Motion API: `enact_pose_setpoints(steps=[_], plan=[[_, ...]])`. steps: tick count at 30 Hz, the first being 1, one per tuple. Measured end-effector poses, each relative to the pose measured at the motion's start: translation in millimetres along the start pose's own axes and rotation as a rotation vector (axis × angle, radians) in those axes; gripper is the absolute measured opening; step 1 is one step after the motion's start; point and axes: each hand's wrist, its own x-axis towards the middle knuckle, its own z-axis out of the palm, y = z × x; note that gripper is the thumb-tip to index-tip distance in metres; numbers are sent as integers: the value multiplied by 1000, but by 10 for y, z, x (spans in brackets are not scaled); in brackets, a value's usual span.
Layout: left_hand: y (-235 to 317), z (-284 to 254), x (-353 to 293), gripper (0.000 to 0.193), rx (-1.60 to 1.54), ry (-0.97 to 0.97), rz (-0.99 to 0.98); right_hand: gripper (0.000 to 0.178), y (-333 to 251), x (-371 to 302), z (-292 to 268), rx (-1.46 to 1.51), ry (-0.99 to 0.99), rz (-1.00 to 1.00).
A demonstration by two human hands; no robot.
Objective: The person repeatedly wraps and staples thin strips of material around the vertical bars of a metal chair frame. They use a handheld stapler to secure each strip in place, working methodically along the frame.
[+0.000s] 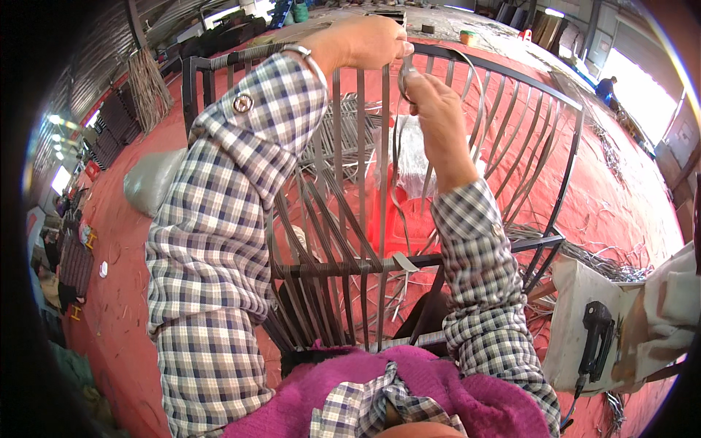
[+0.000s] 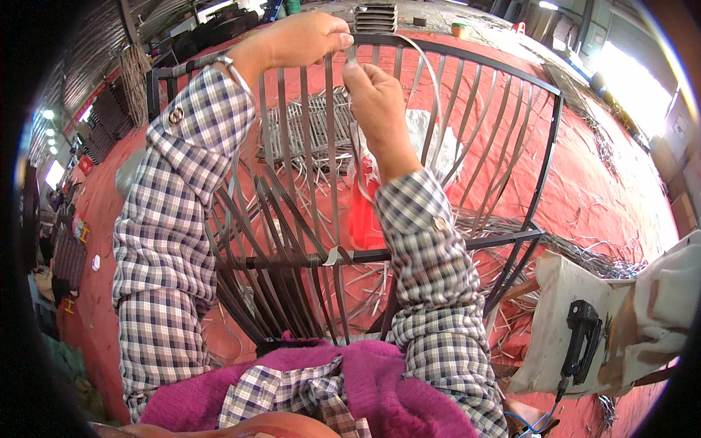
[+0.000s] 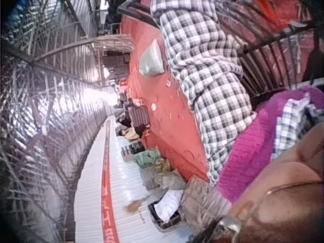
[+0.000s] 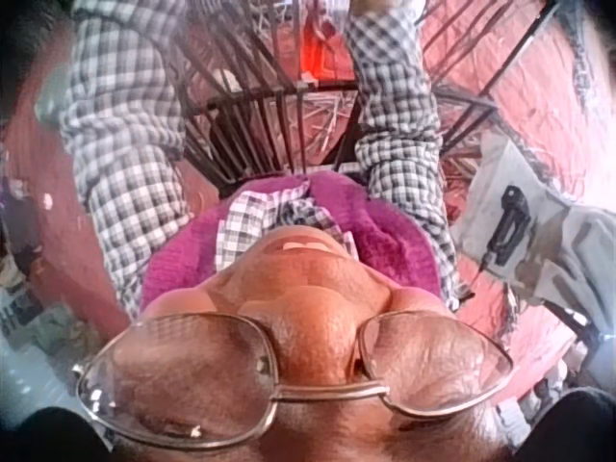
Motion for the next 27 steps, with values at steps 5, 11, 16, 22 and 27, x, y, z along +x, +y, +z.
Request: enact_pose_setpoints(steps=[5,11,16,22,27], plan=[[54,150,-201,28,343,363,153,21,-504,75,-50,-314,122,-523],[62,202,-203,16,468,450,122,38,-610,160,198,-248,38,-126],[46,253,-171,17,379,465,79,32,-496,-87,79,-7,-73,-164],[190,242,-187,37,190,734,154,25,-1000,981,-80,-614,-204,-274],[292,163,-274,30,165,732,130,21,-773,1516,-165,-880,-454,78]])
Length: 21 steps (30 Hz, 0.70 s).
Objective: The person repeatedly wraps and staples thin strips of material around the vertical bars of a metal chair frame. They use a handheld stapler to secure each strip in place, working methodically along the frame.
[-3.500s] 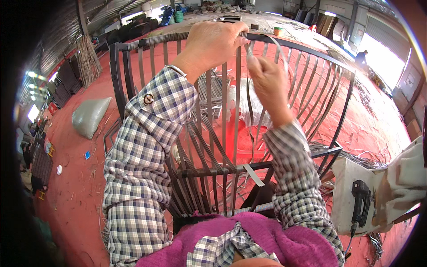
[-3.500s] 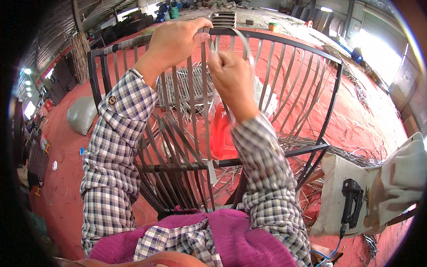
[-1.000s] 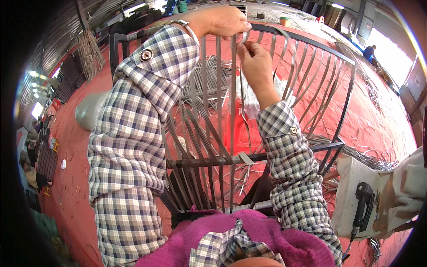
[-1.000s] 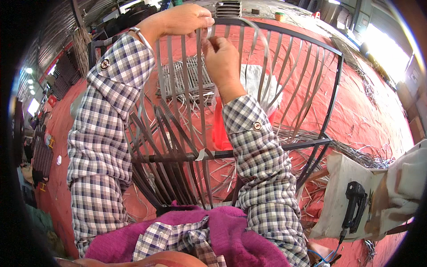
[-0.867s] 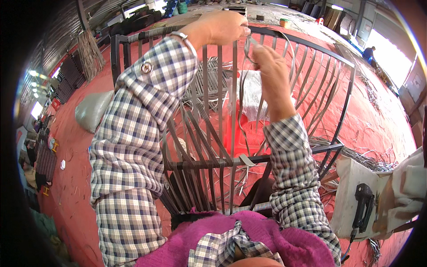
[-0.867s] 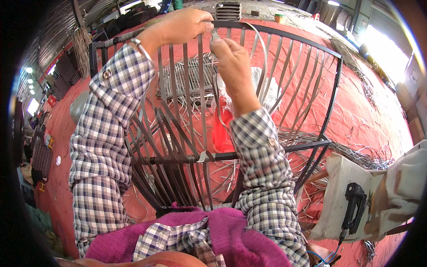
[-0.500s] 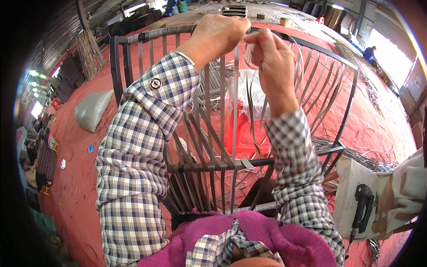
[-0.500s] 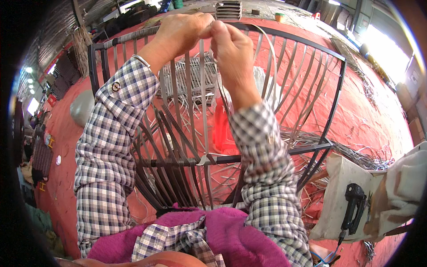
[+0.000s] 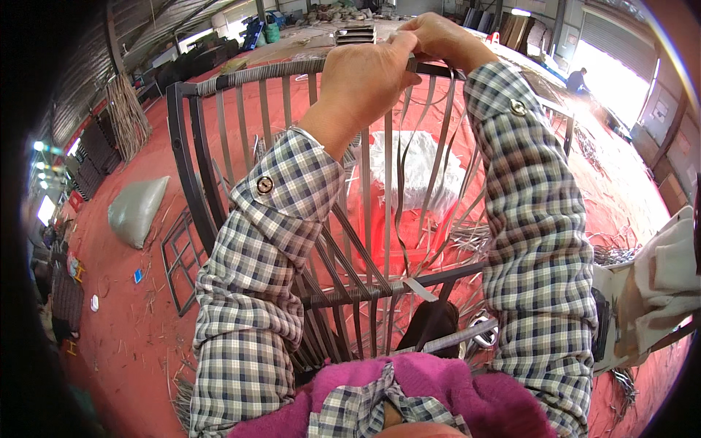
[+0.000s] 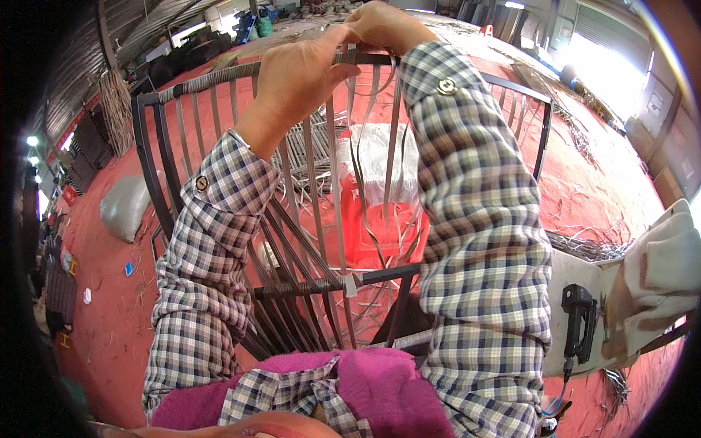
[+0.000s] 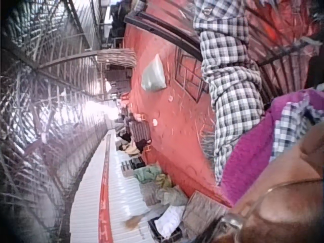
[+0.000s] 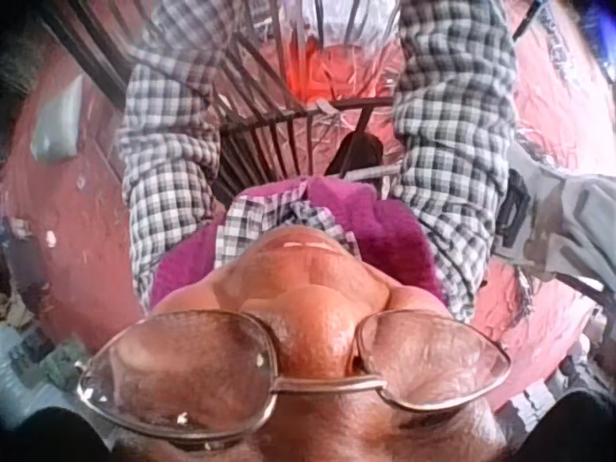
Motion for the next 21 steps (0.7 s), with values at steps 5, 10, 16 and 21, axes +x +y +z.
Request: enact_pose_setpoints(steps=[5,10,16,21], plan=[[-51,-36,-65,20,14,28,0,23,-103,-53,1,-192,2,-94],[-259,69,-168,21,-44,-13,-51,21,-12,-1182,35,428,332,-146],[-505,216,-337,23,-45,-62,-121,25,1100,-4244,149,675,739,630],[-568,361,-299,28,-70,-203,-194,38,942,-5566,-343,-747,1185,939]])
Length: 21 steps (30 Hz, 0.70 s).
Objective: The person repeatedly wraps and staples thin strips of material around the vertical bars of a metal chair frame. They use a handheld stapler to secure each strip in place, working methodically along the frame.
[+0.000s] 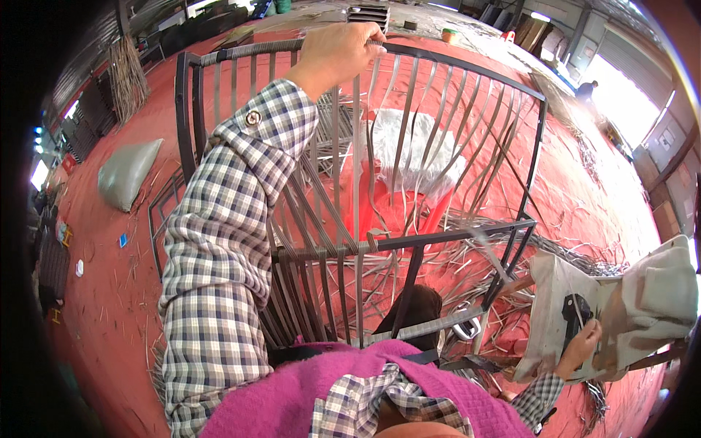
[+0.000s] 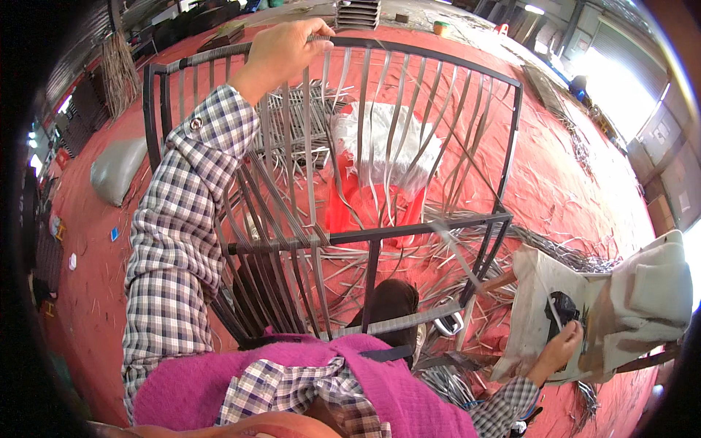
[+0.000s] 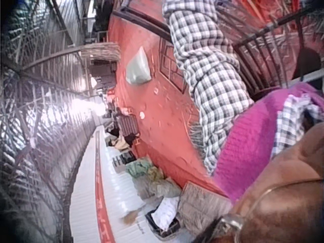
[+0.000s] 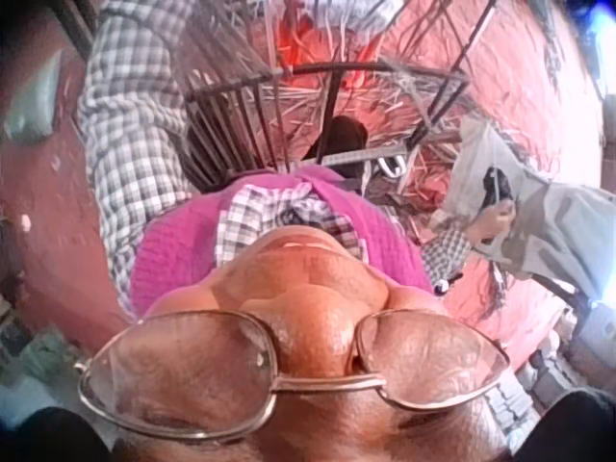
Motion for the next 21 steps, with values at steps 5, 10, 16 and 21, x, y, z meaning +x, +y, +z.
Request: enact_pose_setpoints(steps=[5,10,16,21], plan=[[94,80,175,32,-44,-125,-45,29,-807,-833,21,640,-204,-540],[179,0,233,36,0,-164,-23,22,-1740,-2438,896,942,-1523,-241],[192,-100,245,30,47,-206,-54,23,-2732,-3211,2105,1310,-1485,455],[65,-166,209,39,35,-253,-62,31,-3883,-2822,2512,1625,-1081,2]])
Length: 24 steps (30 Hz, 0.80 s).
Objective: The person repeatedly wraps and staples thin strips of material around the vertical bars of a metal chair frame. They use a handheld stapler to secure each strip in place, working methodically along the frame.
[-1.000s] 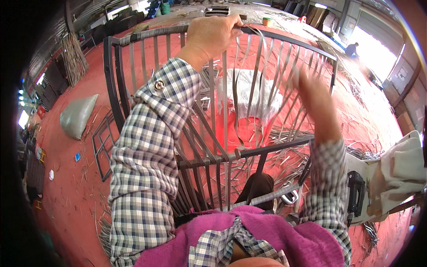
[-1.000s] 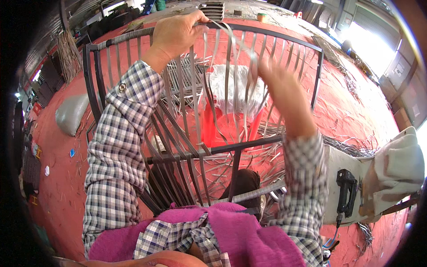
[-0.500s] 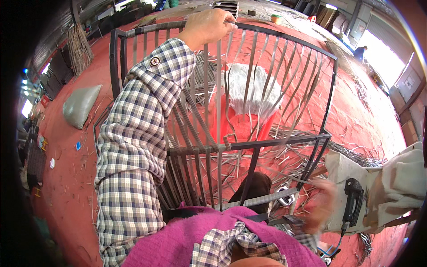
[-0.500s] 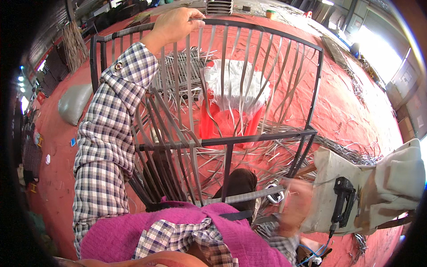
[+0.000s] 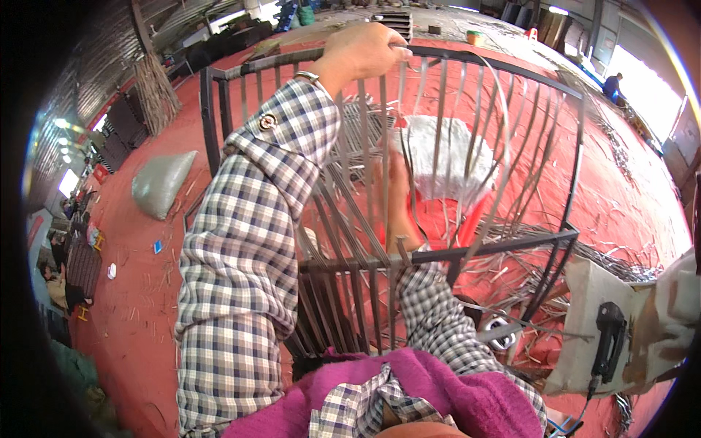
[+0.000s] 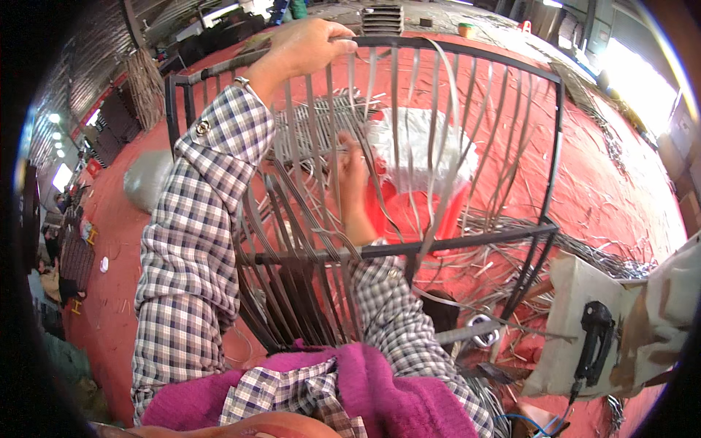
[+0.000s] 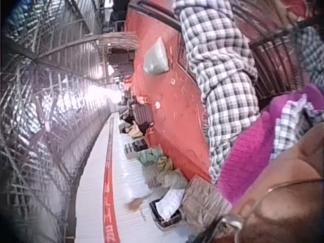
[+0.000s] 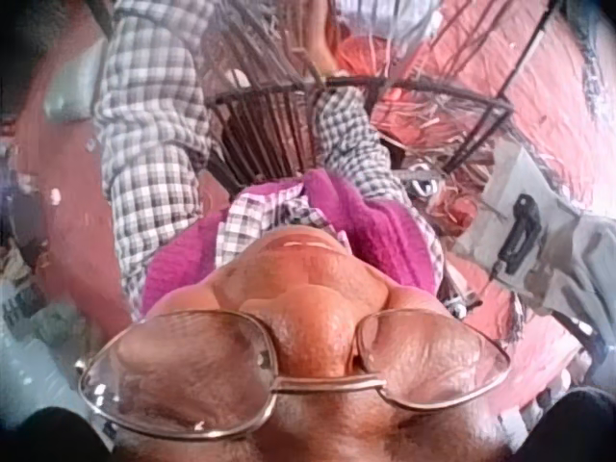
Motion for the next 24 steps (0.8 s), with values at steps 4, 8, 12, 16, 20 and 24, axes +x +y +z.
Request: enact_pose_setpoints(steps=[4,8,12,16,20,24], plan=[[-107,101,46,36,-31,-52,-43,31,-208,664,124,-43,161,-283],[-162,249,93,33,-98,-59,-45,21,-327,974,166,-231,170,-467],[-142,274,185,28,-73,-45,-55,21,-333,1254,135,-300,49,-448],[-222,307,219,36,-116,-124,19,29,-150,1007,16,-223,138,-243],[-503,550,166,13,197,111,514,28,-147,-375,-252,-402,120,88],[-847,912,20,23,-11,20,-74,22,-734,-2014,-689,-432,-46,448]])
